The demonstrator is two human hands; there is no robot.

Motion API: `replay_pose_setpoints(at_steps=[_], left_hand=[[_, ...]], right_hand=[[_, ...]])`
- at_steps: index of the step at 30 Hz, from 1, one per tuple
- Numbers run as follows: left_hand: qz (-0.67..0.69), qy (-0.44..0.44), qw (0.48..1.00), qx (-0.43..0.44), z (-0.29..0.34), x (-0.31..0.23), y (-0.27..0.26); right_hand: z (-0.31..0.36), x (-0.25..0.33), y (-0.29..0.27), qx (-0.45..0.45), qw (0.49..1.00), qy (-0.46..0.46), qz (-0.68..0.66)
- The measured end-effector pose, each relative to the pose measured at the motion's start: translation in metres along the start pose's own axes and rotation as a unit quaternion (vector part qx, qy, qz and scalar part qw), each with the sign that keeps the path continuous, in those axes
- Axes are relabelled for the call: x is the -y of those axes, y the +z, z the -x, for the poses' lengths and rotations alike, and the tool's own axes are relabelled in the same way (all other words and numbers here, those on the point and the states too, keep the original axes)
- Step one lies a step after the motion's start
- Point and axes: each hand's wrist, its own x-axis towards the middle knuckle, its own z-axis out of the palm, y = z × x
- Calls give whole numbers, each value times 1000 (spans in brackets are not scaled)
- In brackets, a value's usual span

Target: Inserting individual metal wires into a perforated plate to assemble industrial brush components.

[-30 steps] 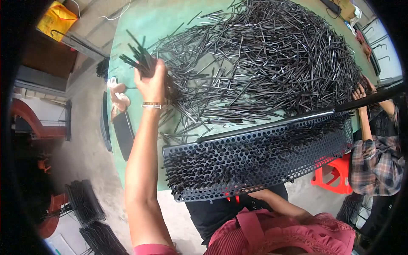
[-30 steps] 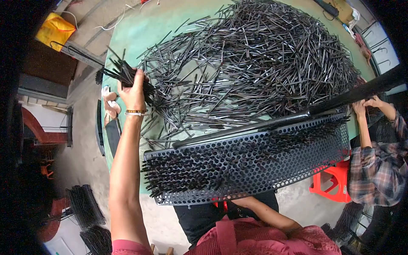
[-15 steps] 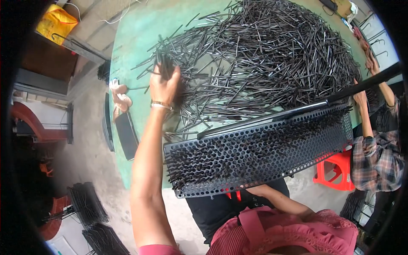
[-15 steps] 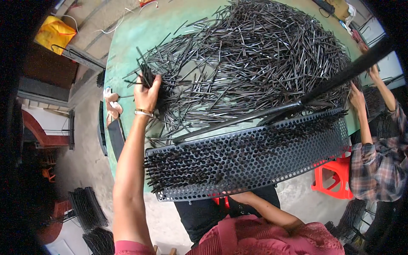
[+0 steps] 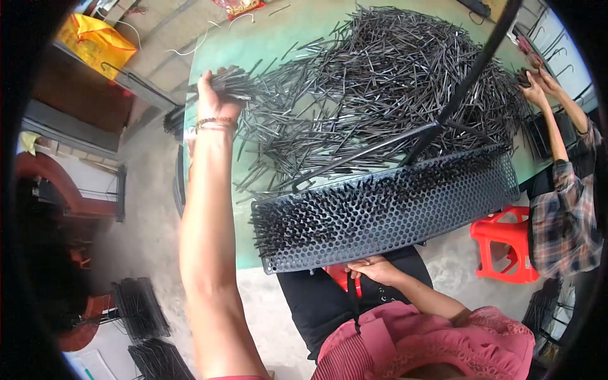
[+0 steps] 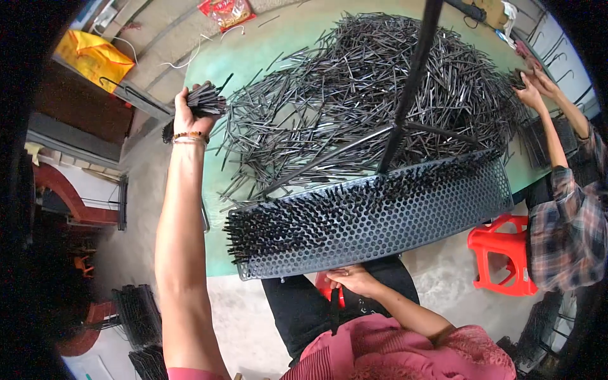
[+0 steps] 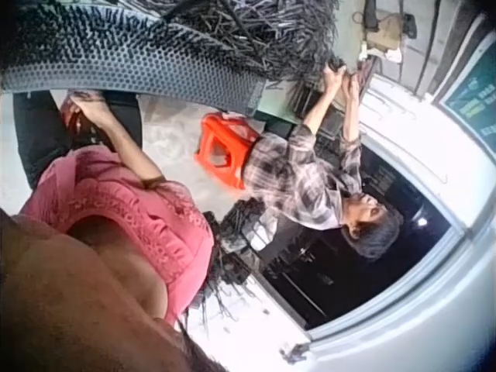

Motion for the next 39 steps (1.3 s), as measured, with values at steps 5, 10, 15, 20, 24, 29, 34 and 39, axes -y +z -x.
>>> replay_pose_setpoints(at_steps=[5,10,15,20,24,29,34,39], left_hand=[[40,-8,992,118,51,7,4],[-2,-25,985,170,156,32,11],[-27,-14,992,122,277,74,2],[21,-43,996,68,339,111,-42],[10,-53,998,40,361,130,-67],[-28,-41,998,38,386,139,-85],[-95,-113,989,23,406,140,-92],[-38,-141,988,45,425,136,-115]], right_hand=[[30,38,14,99,967,-106,209],[64,141,52,72,933,-307,172],[59,180,68,-22,949,-311,-45],[76,142,77,-48,951,-296,-74],[94,111,64,-25,966,-237,-101],[116,108,44,-153,937,-306,65],[116,128,31,-213,899,-373,86],[74,160,61,-153,821,-483,263]])
